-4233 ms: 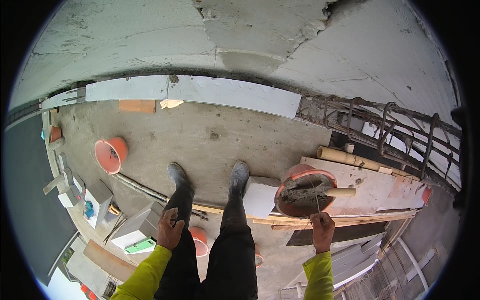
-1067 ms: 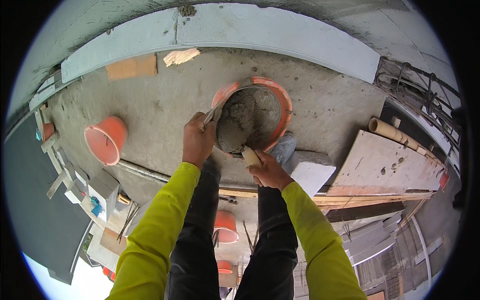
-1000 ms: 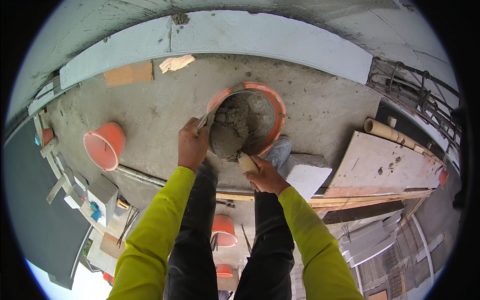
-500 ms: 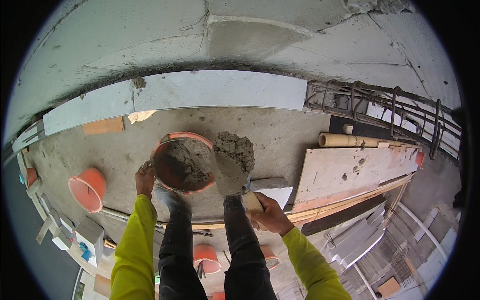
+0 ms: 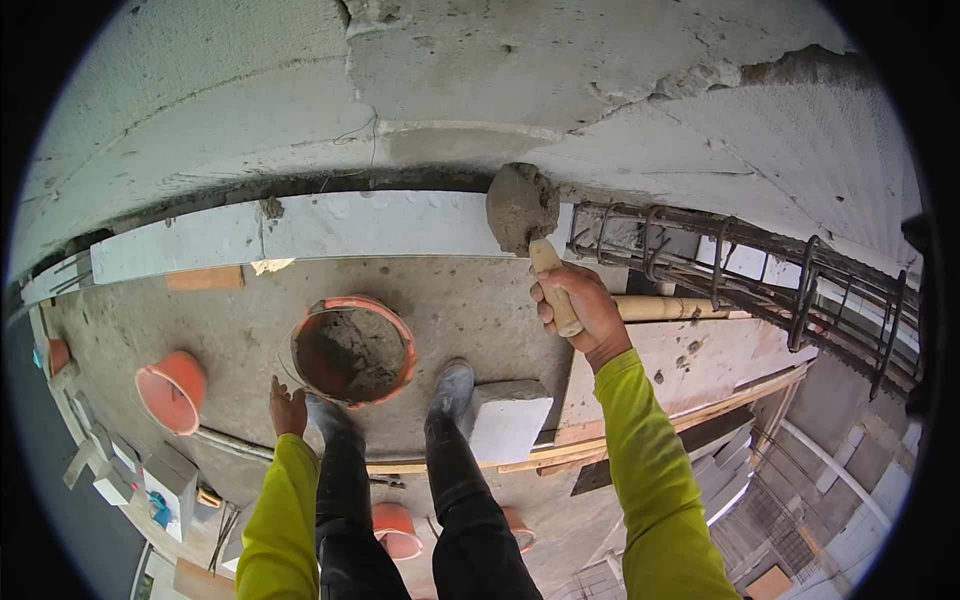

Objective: The person scoops mortar from a bucket with a trowel and applies it to the joints between white blocks along a wall. They use a spirit level to check alignment and continue filling gaps with mortar.

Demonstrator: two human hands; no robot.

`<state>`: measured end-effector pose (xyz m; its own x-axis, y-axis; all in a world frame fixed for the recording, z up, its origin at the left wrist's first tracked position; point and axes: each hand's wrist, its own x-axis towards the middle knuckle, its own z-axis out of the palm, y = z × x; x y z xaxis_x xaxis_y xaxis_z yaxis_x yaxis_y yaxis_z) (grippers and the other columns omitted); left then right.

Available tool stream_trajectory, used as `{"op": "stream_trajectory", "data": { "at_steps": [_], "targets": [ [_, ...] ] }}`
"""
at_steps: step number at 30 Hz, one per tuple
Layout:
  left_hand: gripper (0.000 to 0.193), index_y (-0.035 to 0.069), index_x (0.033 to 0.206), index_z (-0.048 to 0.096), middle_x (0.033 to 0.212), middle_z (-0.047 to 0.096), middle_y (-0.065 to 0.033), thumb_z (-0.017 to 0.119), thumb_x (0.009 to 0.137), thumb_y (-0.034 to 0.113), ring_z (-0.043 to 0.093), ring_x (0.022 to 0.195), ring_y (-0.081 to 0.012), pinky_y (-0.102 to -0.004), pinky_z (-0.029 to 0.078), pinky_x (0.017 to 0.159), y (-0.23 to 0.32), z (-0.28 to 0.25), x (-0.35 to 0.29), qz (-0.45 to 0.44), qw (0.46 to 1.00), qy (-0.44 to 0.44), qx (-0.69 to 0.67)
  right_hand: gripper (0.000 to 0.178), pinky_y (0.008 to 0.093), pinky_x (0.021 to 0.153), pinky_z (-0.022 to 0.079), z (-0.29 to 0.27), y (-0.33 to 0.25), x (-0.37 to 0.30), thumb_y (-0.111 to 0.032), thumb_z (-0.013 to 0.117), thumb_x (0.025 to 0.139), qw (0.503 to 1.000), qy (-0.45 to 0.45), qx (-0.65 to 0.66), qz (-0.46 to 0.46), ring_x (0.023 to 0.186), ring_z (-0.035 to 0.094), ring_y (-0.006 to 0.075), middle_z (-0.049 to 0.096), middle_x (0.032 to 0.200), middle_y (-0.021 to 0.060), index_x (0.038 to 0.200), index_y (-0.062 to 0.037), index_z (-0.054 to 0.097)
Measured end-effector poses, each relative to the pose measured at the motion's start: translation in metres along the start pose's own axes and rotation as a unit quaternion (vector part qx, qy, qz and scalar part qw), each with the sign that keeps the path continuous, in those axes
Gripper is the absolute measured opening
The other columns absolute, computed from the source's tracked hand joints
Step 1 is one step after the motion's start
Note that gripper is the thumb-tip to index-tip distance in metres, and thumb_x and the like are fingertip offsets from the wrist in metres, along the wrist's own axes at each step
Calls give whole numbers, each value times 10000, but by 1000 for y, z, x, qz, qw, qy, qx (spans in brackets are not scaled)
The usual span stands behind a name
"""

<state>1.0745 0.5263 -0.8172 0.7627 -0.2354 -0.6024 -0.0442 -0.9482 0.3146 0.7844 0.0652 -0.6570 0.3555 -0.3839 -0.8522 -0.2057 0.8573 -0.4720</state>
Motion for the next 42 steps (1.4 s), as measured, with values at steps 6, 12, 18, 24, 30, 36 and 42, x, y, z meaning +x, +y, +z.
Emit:
{"op": "stream_trajectory", "data": {
  "at_steps": [6,12,18,24,30,36,42],
  "targets": [
    [746,-67,1471,372,1288,581,-315,648,815,160,606,1157,-406,-432,490,981,-7,8,-8,-31,1000,-4,1,386,280,461,431,7,-33,4,-226,590,849,996,-14,89,6,576,566,148,667,885,138,1169,-13,558],
    [730,-77,1445,404,1243,607,-306,651,810,188,617,1143,-406,-431,490,976,-3,27,-4,-30,999,4,-21,477,247,520,456,24,-57,-1,-201,554,858,980,1,197,-18,625,549,130,651,1039,241,1256,61,538],
    [725,-80,1436,415,1253,604,-308,654,810,195,610,1150,-419,-434,489,977,-6,31,-4,-28,999,-11,-23,343,321,650,570,40,-80,7,-136,558,893,958,114,230,-127,687,574,171,612,1026,219,1159,81,565],
    [733,-85,1437,411,1257,602,-309,665,811,198,613,1147,-416,-435,488,977,-4,26,-5,-33,999,-5,-32,283,354,697,608,57,-86,-1,-136,571,919,953,148,219,-149,716,593,183,580,968,148,1126,56,567],
    [743,-94,1443,399,1260,607,-303,676,805,166,618,1160,-397,-423,483,993,-2,23,-5,-39,999,-11,-29,311,345,697,629,63,-99,-18,-182,592,926,956,138,183,-184,717,599,171,586,958,139,1124,56,564],
    [751,-101,1444,394,1262,606,-305,684,804,165,606,1191,-392,-414,477,1006,-5,26,-13,-45,997,-18,-59,326,331,674,629,55,-102,-29,-209,583,930,964,111,164,-175,695,599,161,599,915,138,1115,59,569],
    [739,-85,1446,402,1270,604,-305,676,814,181,608,1173,-412,-420,483,995,-16,27,-10,-37,998,-16,-44,337,334,650,629,62,-109,-13,-210,581,922,948,198,194,-153,683,601,163,601,928,148,1106,71,564]
  ]
}}
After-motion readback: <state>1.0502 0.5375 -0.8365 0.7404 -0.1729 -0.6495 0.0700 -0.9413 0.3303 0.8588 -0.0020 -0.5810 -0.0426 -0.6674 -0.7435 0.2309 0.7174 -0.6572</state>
